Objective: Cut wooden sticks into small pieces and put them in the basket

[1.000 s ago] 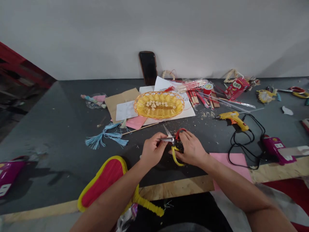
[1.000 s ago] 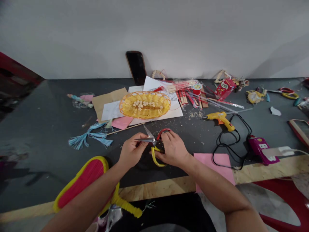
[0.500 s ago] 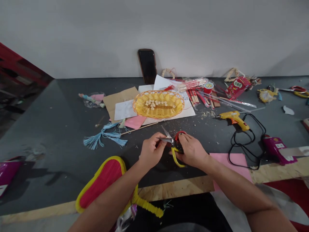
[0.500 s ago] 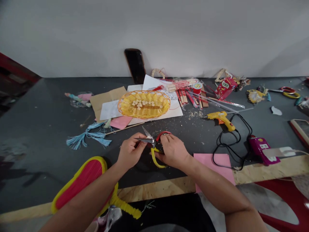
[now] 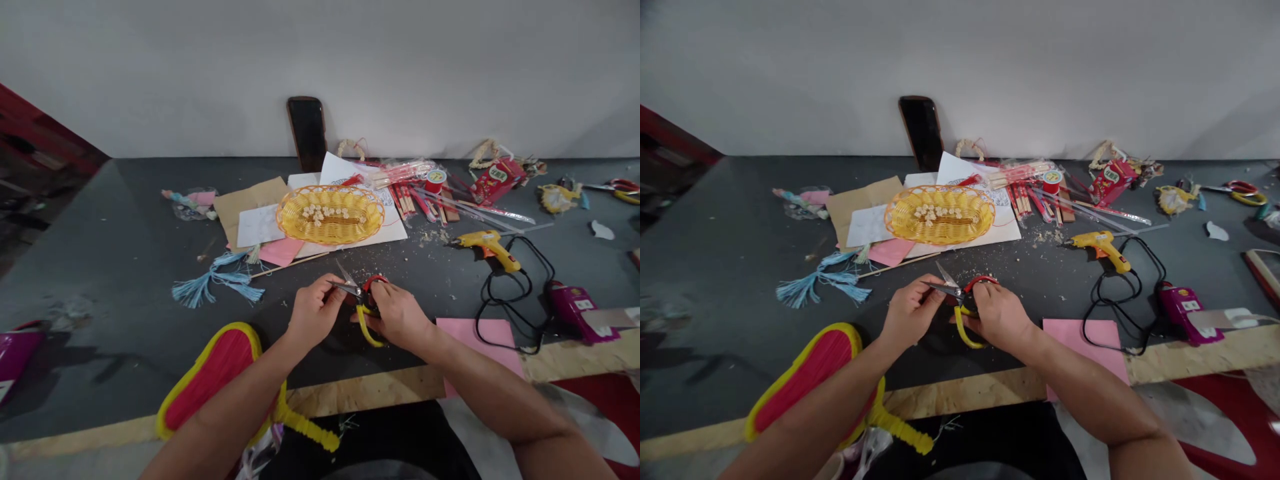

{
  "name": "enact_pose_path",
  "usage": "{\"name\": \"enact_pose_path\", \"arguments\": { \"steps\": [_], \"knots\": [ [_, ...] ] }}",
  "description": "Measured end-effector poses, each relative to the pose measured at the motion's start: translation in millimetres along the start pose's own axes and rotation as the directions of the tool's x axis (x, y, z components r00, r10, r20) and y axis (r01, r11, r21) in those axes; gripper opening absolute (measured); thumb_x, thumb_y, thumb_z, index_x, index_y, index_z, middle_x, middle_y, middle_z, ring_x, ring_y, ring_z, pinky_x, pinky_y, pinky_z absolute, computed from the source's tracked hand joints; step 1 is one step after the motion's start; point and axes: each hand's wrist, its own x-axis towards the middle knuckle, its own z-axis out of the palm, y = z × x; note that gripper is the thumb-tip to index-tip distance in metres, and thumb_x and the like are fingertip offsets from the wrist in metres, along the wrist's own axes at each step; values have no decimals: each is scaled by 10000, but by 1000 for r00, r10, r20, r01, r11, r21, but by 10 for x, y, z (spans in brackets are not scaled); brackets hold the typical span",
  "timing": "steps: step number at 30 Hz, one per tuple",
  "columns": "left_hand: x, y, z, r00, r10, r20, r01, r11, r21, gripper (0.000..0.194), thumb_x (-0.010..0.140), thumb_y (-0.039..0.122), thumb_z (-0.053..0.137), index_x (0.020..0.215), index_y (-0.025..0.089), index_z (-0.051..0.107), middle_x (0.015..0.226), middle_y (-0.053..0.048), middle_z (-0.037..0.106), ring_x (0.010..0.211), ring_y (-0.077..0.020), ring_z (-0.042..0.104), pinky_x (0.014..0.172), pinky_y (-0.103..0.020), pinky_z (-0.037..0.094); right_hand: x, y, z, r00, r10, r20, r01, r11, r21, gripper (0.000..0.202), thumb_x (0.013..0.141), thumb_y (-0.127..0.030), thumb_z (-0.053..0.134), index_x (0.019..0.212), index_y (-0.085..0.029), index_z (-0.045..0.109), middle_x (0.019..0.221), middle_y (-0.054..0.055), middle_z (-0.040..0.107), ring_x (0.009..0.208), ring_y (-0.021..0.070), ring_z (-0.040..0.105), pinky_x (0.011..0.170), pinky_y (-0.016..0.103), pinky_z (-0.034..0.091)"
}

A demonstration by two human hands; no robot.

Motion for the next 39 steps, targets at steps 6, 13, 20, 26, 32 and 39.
{"name": "enact_pose_path", "arguments": {
  "steps": [6,13,20,26,32,39],
  "knots": [
    [4,-58,-10,998,51,-31,-50,998,25,241,832,213,526,670,167,698,815,-52,746,680,-150,691,605,-208,519,4,26,-5,998,-32,-58,34,999,39,251,837,-352,638,896,-191,454,787,59,619,735,215,595,645,300,429],
    [-6,-15,-36,995,69,77,-71,997,28,260,856,205,504,708,166,715,785,-43,746,703,-156,697,633,-212,521,33,-15,-51,991,-32,-130,42,997,71,434,782,-568,611,926,-181,476,872,99,612,806,250,580,738,367,462],
    [0,-11,-23,998,49,40,-50,998,30,286,839,202,499,618,175,679,783,-50,746,720,-165,699,650,-227,529,6,-17,16,996,-6,-85,9,999,33,368,848,-544,570,870,-192,461,782,71,626,730,226,611,656,320,446],
    [3,-13,-28,1000,13,25,-14,1000,23,272,837,228,502,615,177,651,735,-40,739,657,-157,674,601,-215,505,-19,17,13,999,-22,-41,22,1000,-12,294,866,-464,587,860,-193,475,762,51,649,682,194,620,595,282,394],
    [-6,13,-23,1000,-4,3,4,997,71,249,862,254,482,690,173,644,784,-39,738,669,-148,661,617,-209,494,-12,36,-10,1000,-7,-19,7,1000,3,271,860,-433,612,838,-193,487,738,27,639,660,168,601,576,264,352],
    [-10,34,-36,999,-25,-35,26,999,26,144,858,266,527,815,171,626,725,-3,679,601,-114,605,565,-191,458,3,45,-22,993,-21,-114,22,1000,4,355,866,-541,565,825,-194,502,733,39,624,686,177,594,607,273,366]
  ]
}}
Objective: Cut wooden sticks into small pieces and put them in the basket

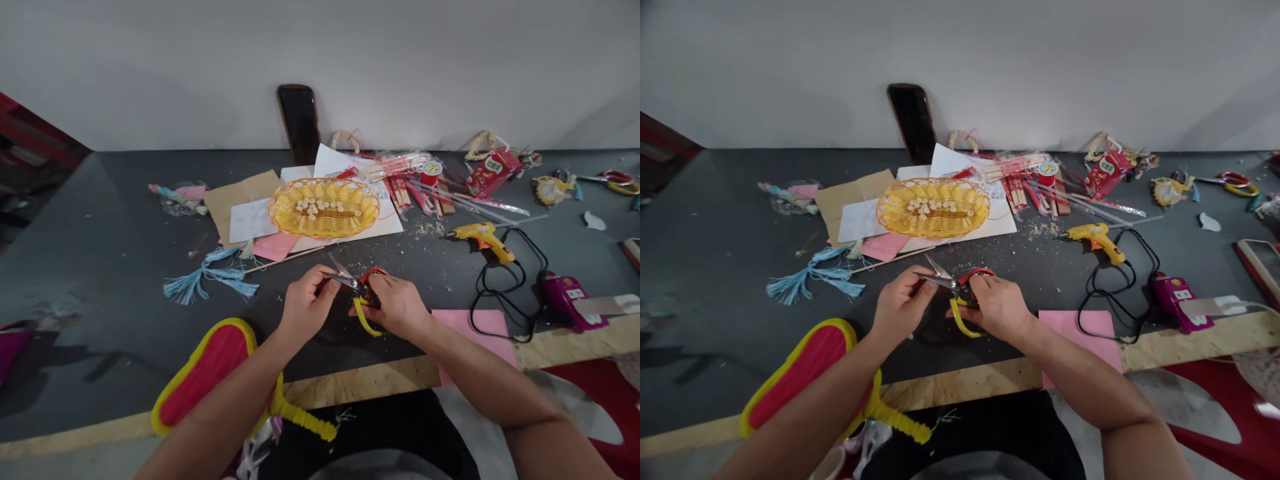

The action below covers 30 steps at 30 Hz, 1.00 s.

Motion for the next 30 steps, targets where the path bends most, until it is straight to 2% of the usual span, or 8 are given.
{"name": "enact_pose_path", "arguments": {
  "steps": [4,8,14,20,24,30],
  "knots": [
    [-12,-24,3,999,-39,38,40,999,-27,140,839,264,551,800,175,652,663,4,684,565,-120,603,528,-195,445,18,-11,-29,999,-5,-37,5,1000,-1,405,822,-588,588,834,-193,501,769,65,618,737,213,591,666,305,413],
    [-19,-61,24,996,-67,54,73,991,-116,141,815,257,576,826,173,688,749,-31,742,670,-167,678,618,-232,514,26,-27,-34,1000,-6,-14,6,1000,5,419,809,-593,594,860,-189,490,818,90,620,786,246,580,729,353,445],
    [3,-15,15,988,-96,123,120,972,-202,151,810,249,582,764,159,694,659,-32,730,604,-163,682,604,-230,533,13,-73,19,1000,-15,27,14,999,48,400,842,-570,568,884,-184,471,806,88,629,753,237,591,689,342,454],
    [-5,21,-11,998,-16,65,21,996,-85,207,802,189,551,665,177,705,761,-36,751,665,-156,691,623,-219,538,-47,-90,41,996,-5,85,9,999,-49,297,865,-451,589,884,-174,484,781,79,641,704,220,606,616,312,426],
    [-7,0,-3,998,-26,55,28,999,-42,223,801,185,537,651,178,702,795,-40,756,704,-167,693,639,-230,543,-63,-72,18,995,-7,99,18,994,-105,245,864,-387,607,878,-172,490,742,59,645,672,206,617,591,290,389],
    [0,-3,13,1000,-15,23,16,999,-38,197,836,238,533,722,166,677,836,-48,745,708,-156,688,633,-216,528,-17,-42,-46,996,13,84,-6,997,-81,227,850,-384,614,872,-190,497,756,47,659,678,186,612,590,277,366]
  ]
}}
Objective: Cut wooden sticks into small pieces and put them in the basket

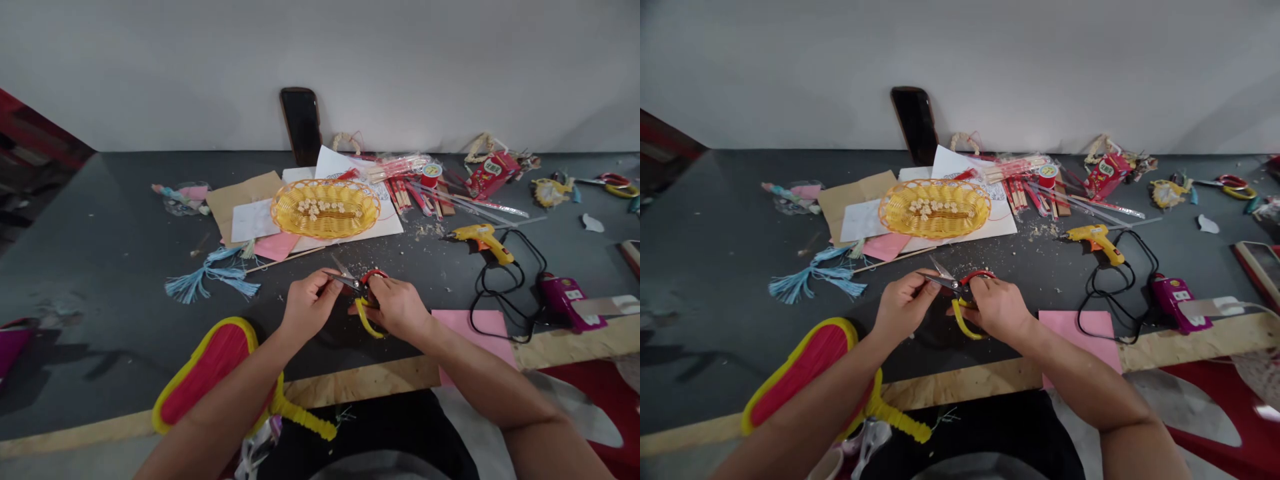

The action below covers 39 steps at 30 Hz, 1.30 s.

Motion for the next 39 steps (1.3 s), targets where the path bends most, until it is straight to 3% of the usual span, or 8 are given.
{"name": "enact_pose_path", "arguments": {
  "steps": [5,10,15,22,28,33,39],
  "knots": [
    [-5,-10,-15,998,-65,6,66,996,-60,129,837,279,572,886,173,626,760,-25,736,687,-158,701,616,-219,522,25,7,-20,998,0,-62,2,1000,27,293,869,-473,577,821,-199,485,734,46,645,683,185,605,596,282,358],
    [-2,23,-51,991,-92,97,102,989,-110,87,820,244,577,790,177,623,707,-22,743,651,-156,700,606,-222,519,36,-6,-16,990,-29,-137,35,998,48,411,834,-599,555,829,-193,489,754,66,626,732,215,598,664,307,400],
    [5,56,-62,974,-136,181,178,954,-241,70,781,210,586,724,170,597,645,-25,729,603,-162,693,584,-238,528,9,-20,39,992,-62,-113,68,996,52,390,851,-572,546,839,-187,485,749,67,621,717,215,590,666,318,416],
    [-32,31,-45,991,-98,87,115,970,-214,101,819,255,587,782,167,620,663,-20,721,622,-155,689,602,-231,522,-51,-29,71,998,-52,-34,52,999,0,234,882,-401,555,852,-180,484,715,43,633,640,182,588,568,286,360],
    [-55,8,-18,1000,-27,4,28,993,-113,109,836,268,575,827,170,621,724,-15,718,649,-140,680,595,-209,510,-27,7,65,999,-29,-27,30,999,44,201,860,-362,581,821,-193,478,697,21,630,619,160,586,561,269,337],
    [-32,17,-28,1000,18,-14,-17,1000,12,88,830,223,566,823,180,642,739,-6,731,653,-133,677,615,-205,512,10,12,51,999,-3,-54,8,995,100,299,876,-479,555,795,-205,469,708,26,628,632,162,584,593,271,359],
    [-22,16,-32,999,29,44,-27,999,-42,89,825,205,560,789,176,636,699,-10,738,614,-143,687,582,-206,518,29,-22,21,994,-17,-108,25,997,71,425,842,-608,531,844,-184,499,752,69,622,718,216,587,658,314,411]
  ]
}}
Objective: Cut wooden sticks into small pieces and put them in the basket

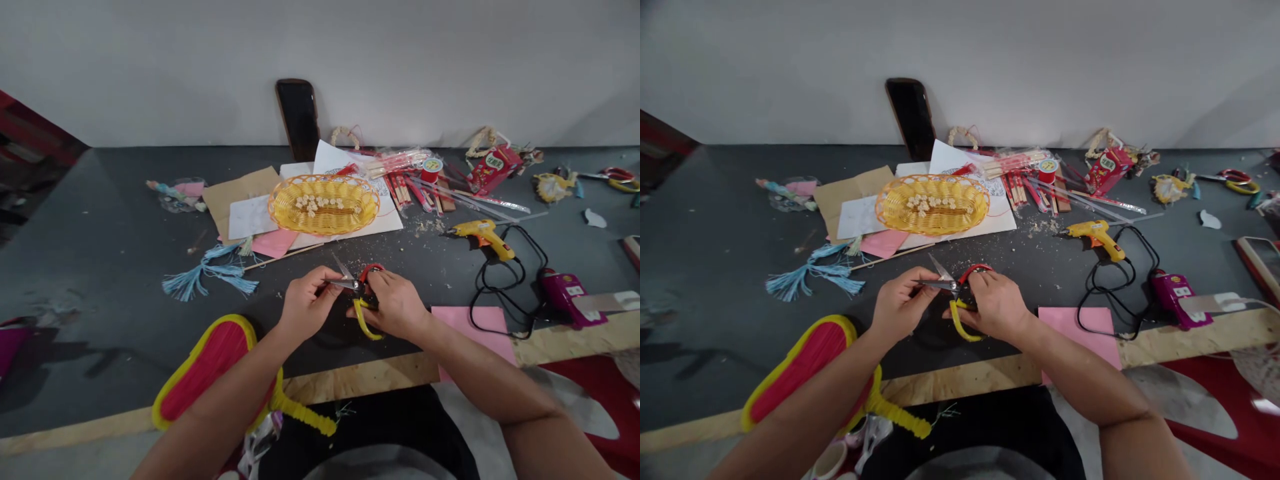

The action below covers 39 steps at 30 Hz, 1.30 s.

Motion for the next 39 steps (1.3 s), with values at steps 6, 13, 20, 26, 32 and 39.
{"name": "enact_pose_path", "arguments": {
  "steps": [6,13,20,26,32,39],
  "knots": [
    [1,15,16,1000,-5,12,5,1000,-28,79,799,172,561,758,173,628,674,-3,734,595,-137,687,560,-195,514,-3,-14,22,1000,-7,25,7,1000,1,385,844,-564,549,865,-184,489,786,83,629,756,232,587,703,336,443],
    [-27,48,8,1000,-21,3,21,1000,-22,87,815,188,565,771,176,639,682,-3,736,620,-140,691,585,-207,520,-70,-13,60,994,-2,109,9,998,-62,215,846,-374,584,850,-187,478,730,57,628,666,202,585,597,299,405],
    [-42,26,-1,999,-31,-29,32,999,10,89,828,213,569,806,180,648,698,1,741,633,-143,697,592,-207,527,-38,2,50,995,-13,101,19,998,-55,226,852,-379,599,840,-185,484,729,44,629,675,187,593,603,284,395],
    [-30,-12,5,999,-31,-11,31,1000,3,93,840,241,568,826,184,640,700,6,742,635,-141,699,593,-202,523,-19,46,60,997,-28,73,29,999,-16,267,834,-409,630,855,-183,490,761,58,633,709,198,592,636,290,409],
    [-26,-34,14,1000,-13,-18,14,999,37,92,845,250,569,833,186,634,735,-2,725,652,-135,680,605,-204,508,-5,57,38,1000,-19,13,19,999,-26,365,837,-522,589,901,-171,516,816,86,642,765,231,590,689,329,437],
    [3,-56,12,996,10,-93,-1,995,96,145,862,280,550,874,185,659,776,-8,705,678,-125,641,624,-206,491,47,133,-49,999,47,-2,-47,999,10,465,809,-574,597,989,-150,537,907,126,629,907,283,573,836,409,450]
  ]
}}
